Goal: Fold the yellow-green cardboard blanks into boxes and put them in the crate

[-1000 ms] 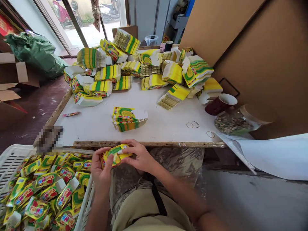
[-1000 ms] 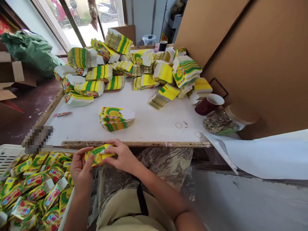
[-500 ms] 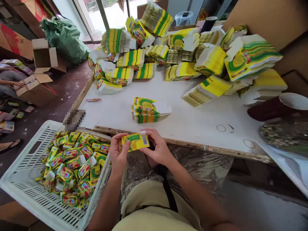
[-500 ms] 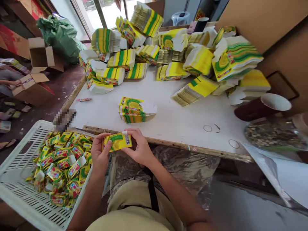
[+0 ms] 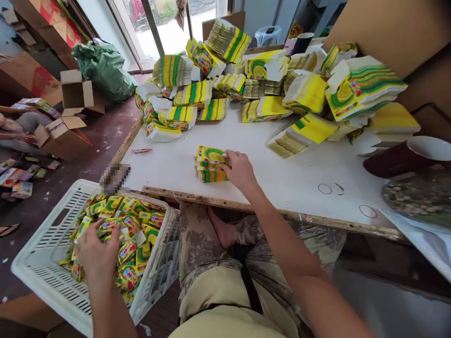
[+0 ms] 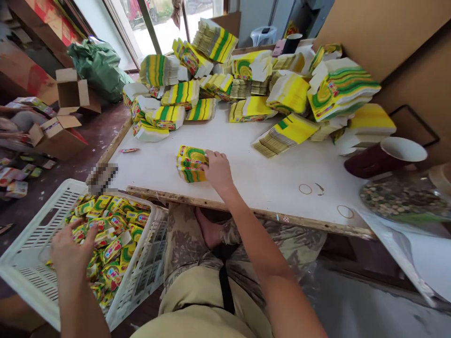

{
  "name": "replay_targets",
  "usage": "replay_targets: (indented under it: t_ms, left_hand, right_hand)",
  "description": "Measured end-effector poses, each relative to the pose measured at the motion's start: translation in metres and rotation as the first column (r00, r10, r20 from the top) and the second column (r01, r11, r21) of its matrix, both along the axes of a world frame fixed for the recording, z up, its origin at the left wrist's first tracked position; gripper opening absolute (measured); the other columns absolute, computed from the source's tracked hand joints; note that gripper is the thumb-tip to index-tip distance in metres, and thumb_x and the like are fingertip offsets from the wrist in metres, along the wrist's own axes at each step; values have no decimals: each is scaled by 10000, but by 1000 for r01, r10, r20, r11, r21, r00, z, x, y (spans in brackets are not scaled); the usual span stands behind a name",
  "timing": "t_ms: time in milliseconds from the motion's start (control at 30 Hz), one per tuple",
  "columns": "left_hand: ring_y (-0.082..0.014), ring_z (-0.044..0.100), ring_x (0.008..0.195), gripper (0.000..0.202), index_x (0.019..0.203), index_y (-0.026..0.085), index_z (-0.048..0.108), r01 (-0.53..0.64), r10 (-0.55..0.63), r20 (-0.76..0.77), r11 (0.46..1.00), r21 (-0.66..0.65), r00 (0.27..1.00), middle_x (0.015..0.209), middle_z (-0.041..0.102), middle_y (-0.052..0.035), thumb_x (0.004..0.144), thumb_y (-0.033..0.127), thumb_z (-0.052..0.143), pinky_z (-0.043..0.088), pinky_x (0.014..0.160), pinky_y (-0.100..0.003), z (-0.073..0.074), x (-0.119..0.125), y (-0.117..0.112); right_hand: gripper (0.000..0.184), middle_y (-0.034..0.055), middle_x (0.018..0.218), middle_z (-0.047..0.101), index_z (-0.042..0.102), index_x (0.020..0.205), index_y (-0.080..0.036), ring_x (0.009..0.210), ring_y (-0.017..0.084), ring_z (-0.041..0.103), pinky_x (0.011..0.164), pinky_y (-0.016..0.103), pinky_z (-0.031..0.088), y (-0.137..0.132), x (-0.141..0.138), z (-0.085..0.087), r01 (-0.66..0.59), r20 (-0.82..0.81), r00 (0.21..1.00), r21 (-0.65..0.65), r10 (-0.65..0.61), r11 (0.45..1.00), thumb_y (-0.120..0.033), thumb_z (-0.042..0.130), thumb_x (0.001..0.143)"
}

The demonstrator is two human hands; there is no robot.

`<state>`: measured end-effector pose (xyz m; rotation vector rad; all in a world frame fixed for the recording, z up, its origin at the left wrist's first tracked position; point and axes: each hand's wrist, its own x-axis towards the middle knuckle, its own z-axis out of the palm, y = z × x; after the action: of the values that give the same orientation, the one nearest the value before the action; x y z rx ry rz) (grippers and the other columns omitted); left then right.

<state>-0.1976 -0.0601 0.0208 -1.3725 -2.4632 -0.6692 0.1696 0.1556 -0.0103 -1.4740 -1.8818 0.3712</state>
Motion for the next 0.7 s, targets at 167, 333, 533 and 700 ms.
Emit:
replay_targets:
  t_ms: [167, 333, 533, 700]
  left_hand:
    - [-291, 595, 1072, 414, 1067, 190, 631, 260, -248, 443, 965, 35, 861, 1099, 664, -105, 782, 491, 623, 433, 999, -485, -19, 67, 13]
    - [-260, 535, 1220, 562, 1283, 236, 485, 415, -466, 841, 846, 333, 275, 1301, 571, -127, 785, 373, 706, 477, 963, -409, -35, 147, 45]
    - [-277, 531, 1217, 651, 1303, 226, 469, 378, -464, 884, 810, 448, -54, 1337, 534, -148, 757, 443, 748, 481, 972, -429, -54, 188, 81]
    - [-264, 538, 1200, 603, 1264, 236, 502, 361, -439, 898, 837, 411, -5, 1399, 482, -129, 753, 428, 757, 516, 929, -398, -64, 187, 87]
  right_hand:
    - [373, 151, 992, 631, 598, 1103, -133, 945, 325, 559, 862, 478, 471, -3, -10, -3, 7, 33, 999, 33, -8, 999, -98, 645, 735]
    - [403, 75, 893, 574, 502, 1202, -166, 862, 251, 570, 807, 392, 490, -32, -12, -2, -35, -69, 996, 199, 50, 979, -86, 523, 807]
    - [262, 126, 989, 572, 617, 1055, -170, 955, 301, 552, 832, 441, 491, -26, -9, -13, -79, 74, 995, 166, 68, 983, -154, 595, 794]
    - [146, 116, 994, 604, 645, 1003, -181, 953, 268, 556, 854, 412, 483, -37, 1, -9, -8, -24, 1000, 300, 16, 954, -197, 575, 876]
